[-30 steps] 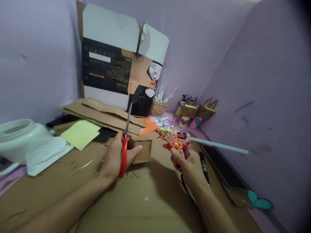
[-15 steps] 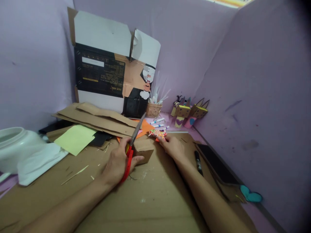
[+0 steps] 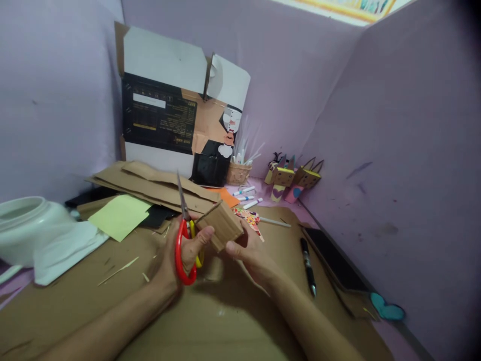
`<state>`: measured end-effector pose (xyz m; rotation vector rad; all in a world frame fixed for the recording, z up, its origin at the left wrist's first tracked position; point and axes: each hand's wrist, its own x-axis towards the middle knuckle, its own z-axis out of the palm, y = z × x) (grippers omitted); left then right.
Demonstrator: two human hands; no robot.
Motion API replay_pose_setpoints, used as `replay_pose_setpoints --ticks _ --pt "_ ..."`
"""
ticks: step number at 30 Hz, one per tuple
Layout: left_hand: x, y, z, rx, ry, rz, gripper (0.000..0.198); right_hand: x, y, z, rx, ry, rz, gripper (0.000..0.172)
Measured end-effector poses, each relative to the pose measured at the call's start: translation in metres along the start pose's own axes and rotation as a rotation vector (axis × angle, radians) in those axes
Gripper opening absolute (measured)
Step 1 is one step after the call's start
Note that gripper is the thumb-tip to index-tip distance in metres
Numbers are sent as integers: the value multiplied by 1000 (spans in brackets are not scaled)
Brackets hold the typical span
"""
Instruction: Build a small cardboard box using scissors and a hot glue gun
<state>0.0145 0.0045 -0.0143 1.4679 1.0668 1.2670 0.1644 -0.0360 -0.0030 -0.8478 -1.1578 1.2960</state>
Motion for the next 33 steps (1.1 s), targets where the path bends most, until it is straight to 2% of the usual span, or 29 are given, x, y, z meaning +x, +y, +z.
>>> replay_pose_setpoints --ticks 2,4,6,8,9,12,15,17,20,25,33 --pt "-4 2 0 -148 -87 -25 42 1 0 5 37 109 -46 59" --pt "-7 5 -3 -237 -178 -64 46 2 -11 -1 -37 219 -91 54" --pt "-7 9 -8 -241 -198 -79 51 2 -31 -14 -250 306 -142 50" --pt "-3 12 -14 -219 -142 -62 54 -1 -51 -23 -634 392 -164 56" --pt "-1 13 -17 -202 -96 -52 53 -4 -58 -25 -837 372 -136 60" --pt "10 16 -22 -266 47 -65 49 -11 -62 -15 -1403 137 -119 65" --pt "18 14 -22 -324 123 -90 46 -16 -46 0 -1720 -113 -105 65" --pt "20 12 -22 -332 138 -105 44 -14 -35 2 -1800 -216 -66 60" --pt "21 13 -23 -356 148 -124 43 -7 -27 -8 -1782 -285 -9 53" --pt "17 19 -22 -379 155 -80 39 0 -25 -22 -1732 -277 3 51" --pt "18 16 -18 -367 179 -79 35 0 -26 -16 -1754 -323 44 54"
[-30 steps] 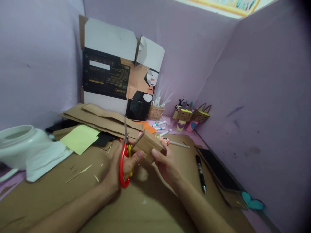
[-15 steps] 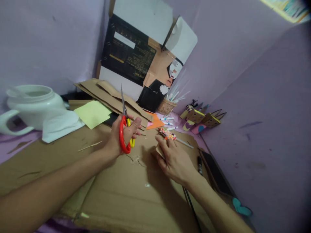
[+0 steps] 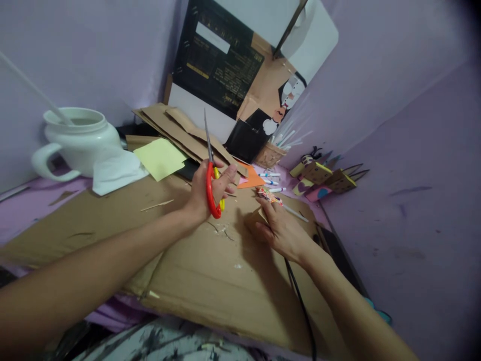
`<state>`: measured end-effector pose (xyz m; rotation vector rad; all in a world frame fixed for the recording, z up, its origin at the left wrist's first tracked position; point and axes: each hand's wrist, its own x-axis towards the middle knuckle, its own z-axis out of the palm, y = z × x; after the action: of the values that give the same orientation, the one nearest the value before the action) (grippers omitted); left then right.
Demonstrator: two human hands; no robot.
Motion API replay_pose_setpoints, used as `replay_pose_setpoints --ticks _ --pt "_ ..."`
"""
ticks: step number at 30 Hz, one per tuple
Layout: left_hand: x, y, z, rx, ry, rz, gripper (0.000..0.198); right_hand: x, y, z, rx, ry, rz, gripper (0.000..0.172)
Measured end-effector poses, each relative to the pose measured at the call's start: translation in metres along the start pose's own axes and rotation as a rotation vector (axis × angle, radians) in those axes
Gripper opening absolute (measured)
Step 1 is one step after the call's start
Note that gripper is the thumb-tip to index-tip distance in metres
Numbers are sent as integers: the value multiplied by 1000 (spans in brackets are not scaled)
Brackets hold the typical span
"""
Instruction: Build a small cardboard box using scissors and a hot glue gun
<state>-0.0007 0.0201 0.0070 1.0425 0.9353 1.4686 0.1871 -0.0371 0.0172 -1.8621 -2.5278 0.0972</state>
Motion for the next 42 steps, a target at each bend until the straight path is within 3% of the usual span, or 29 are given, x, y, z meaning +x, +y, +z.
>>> replay_pose_setpoints --ticks 11,17,19,22,25,29,32,35,38,41,42 --pt "0 -3 0 -31 -63 -29 32 3 1 -4 13 -27 -26 56" --pt "4 -10 -5 68 -55 -22 28 4 0 -5 0 -54 -24 61" --pt "3 -8 -10 263 -100 66 25 4 1 -4 19 -38 -14 61" --pt "0 0 -17 872 -195 219 22 3 2 -2 91 10 38 60" --pt "1 7 -19 1406 -289 257 23 1 4 0 214 105 119 68" --pt "13 10 -25 1588 -370 258 30 -1 5 5 337 209 159 74" --pt "28 10 -35 1618 -323 221 36 -2 7 8 425 283 169 71" --pt "43 14 -45 1682 -272 217 34 -3 12 11 700 480 201 66" --pt "43 19 -46 1768 -217 207 29 -3 20 15 1219 708 222 56" --pt "18 13 -31 1714 -122 340 39 -1 27 19 1662 820 271 42" --pt "4 7 -23 1617 -200 397 43 0 28 20 1748 849 293 39"
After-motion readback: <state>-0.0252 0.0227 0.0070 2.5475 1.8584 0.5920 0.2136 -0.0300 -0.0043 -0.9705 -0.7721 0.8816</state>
